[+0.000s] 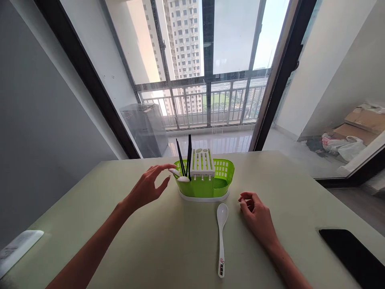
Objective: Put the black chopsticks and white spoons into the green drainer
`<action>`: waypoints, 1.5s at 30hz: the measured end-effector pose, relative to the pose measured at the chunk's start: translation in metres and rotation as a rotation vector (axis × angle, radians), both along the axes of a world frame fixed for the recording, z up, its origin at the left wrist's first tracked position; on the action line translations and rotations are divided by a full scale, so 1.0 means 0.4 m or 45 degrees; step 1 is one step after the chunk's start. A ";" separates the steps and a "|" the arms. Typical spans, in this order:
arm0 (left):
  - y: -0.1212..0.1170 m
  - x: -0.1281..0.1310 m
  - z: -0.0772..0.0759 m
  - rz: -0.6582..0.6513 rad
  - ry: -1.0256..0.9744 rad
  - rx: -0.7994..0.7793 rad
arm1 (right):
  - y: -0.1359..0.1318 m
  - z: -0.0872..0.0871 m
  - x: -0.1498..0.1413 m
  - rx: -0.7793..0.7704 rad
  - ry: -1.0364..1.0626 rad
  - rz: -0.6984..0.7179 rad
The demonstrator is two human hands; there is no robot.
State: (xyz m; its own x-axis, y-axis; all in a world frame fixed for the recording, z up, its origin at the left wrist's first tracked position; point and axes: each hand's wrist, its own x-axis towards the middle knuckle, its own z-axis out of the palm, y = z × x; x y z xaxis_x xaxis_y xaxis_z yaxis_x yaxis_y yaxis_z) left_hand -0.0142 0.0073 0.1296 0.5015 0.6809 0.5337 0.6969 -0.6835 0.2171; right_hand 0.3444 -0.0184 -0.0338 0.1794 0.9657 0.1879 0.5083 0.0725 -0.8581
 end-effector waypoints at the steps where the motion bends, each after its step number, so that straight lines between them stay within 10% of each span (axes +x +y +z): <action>1: -0.012 -0.002 0.000 -0.001 -0.005 0.015 | 0.000 0.000 0.000 0.005 -0.001 0.001; 11: -0.068 0.023 -0.067 0.164 -0.167 0.152 | 0.001 0.003 -0.001 0.007 -0.009 0.006; 24: 0.137 0.053 0.030 0.239 0.204 0.041 | -0.001 0.010 -0.004 0.017 -0.007 0.012; 38: 0.046 0.010 0.108 0.080 0.304 0.346 | -0.003 0.008 -0.002 0.012 -0.030 0.012; 45: 0.021 0.028 0.051 0.094 0.290 0.435 | -0.002 -0.006 0.002 0.017 -0.044 0.017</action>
